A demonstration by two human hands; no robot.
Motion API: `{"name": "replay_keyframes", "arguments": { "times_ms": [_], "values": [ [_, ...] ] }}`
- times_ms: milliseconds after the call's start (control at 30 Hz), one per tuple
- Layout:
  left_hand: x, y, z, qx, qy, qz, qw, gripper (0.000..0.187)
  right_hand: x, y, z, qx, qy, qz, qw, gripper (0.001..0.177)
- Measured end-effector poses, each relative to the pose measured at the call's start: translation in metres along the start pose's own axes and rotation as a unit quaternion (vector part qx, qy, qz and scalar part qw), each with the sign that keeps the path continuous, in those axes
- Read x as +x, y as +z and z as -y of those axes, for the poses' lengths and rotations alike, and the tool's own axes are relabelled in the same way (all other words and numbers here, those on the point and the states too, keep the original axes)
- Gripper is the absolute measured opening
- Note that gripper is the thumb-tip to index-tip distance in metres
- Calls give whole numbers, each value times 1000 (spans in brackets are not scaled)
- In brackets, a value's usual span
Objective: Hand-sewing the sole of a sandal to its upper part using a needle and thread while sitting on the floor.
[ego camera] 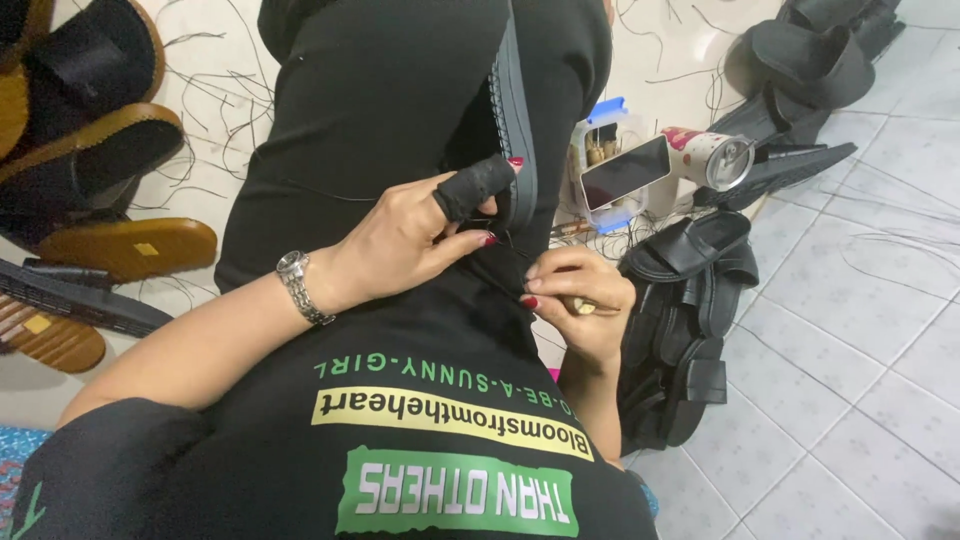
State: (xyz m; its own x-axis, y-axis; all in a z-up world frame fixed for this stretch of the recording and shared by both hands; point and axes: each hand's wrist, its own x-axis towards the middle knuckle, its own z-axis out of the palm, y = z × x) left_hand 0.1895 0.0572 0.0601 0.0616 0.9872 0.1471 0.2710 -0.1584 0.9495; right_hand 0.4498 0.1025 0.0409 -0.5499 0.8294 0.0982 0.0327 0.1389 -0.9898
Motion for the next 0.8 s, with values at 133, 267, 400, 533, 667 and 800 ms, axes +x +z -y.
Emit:
{"name": "replay_keyframes", "arguments": {
  "times_ms": [133,267,400,533,667,800],
  "values": [
    [3,0,0,-43,1,-12,999,31,3,-1,-18,138,-18,46,989,14],
    [8,1,-2,-47,-8,-8,999,35,10,0,-17,191,-9,79,978,13],
    [8,5,-1,-59,-27,0,998,32,0,-11,-20,219,22,86,972,15],
    [13,7,13,-30,-49,46,997,24,-11,-44,-32,144,71,93,983,11],
    [2,7,16,-21,-92,83,992,16,-6,-53,-55,136,66,131,980,13],
    [10,-32,-35,83,-124,169,974,21,24,-14,-3,56,68,198,976,14]
  ]
}}
